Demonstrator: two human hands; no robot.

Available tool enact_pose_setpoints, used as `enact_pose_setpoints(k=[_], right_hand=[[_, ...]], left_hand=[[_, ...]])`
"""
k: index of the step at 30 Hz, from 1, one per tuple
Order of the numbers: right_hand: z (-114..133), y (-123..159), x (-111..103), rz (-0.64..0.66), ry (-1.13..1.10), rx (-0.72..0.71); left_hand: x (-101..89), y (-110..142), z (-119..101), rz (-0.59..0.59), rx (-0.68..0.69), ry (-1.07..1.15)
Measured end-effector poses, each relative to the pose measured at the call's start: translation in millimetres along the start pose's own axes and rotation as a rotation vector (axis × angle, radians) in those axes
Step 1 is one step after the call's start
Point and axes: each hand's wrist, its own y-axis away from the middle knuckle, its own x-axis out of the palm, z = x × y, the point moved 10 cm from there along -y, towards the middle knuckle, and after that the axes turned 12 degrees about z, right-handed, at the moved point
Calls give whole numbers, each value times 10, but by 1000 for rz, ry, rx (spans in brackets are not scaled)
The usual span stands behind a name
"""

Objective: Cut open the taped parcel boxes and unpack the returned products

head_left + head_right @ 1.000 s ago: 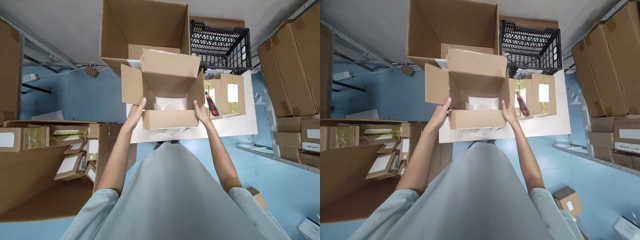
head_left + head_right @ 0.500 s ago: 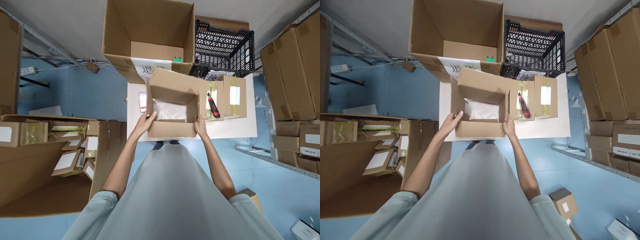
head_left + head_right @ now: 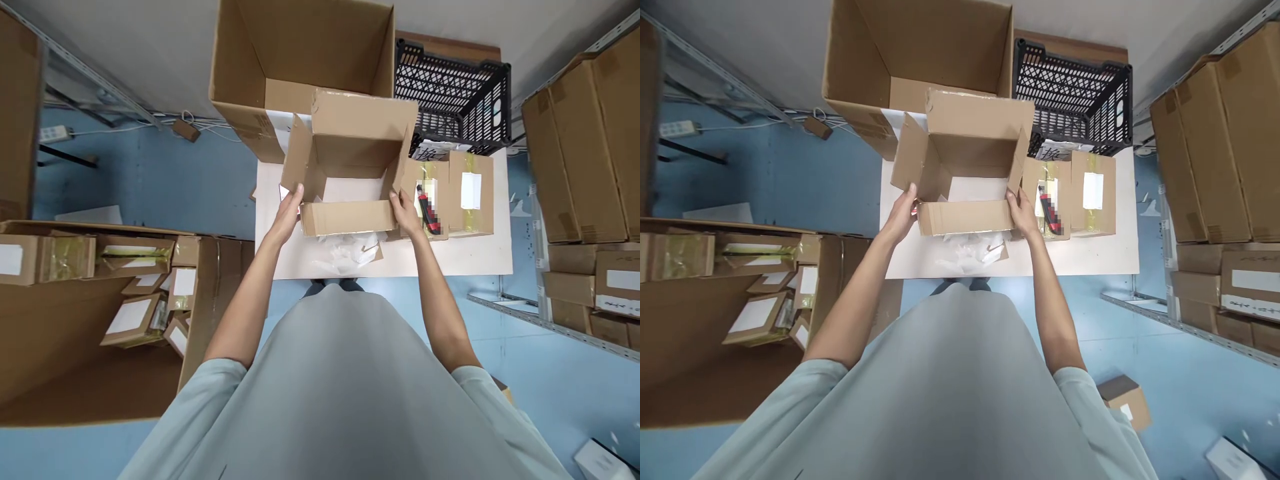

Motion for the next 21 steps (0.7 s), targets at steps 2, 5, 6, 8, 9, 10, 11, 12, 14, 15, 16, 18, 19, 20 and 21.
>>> enact_pose_setpoints(k=[2,5,6,8,9,10,11,12,14,15,16,18,19,20,21], right_hand=[[-108,224,4,-18,-42,-4],[-256,444,79,-45,-127,0],[-276,454,101,-63,-142,-2],[-263,379,126,-105,-126,-7],[-232,307,135,-115,-99,-10],[-195,225,144,-116,-65,-7],[-168,150,146,-116,-28,11],[-158,95,138,-120,7,47],[-171,78,106,-139,68,140],[-178,117,94,-148,97,178],[-175,179,93,-150,129,200],[-142,334,139,-124,201,205],[-131,415,178,-101,239,211],[-132,489,220,-77,272,228],[-140,553,260,-55,297,254]], left_hand=[[-94,202,207,-34,-73,64],[-96,403,433,-43,-133,55],[-49,393,450,-25,-111,29],[80,268,414,17,-23,-31],[142,173,385,29,17,-53],[192,72,365,33,39,-66],[231,-23,356,31,42,-72],[257,-101,353,27,35,-76],[285,-174,339,18,19,-90],[292,-166,329,15,16,-102],[296,-131,323,14,13,-116],[290,-7,336,-4,-6,-148],[283,66,358,-20,-27,-167],[278,138,390,-36,-54,-188],[277,204,424,-48,-83,-209]])
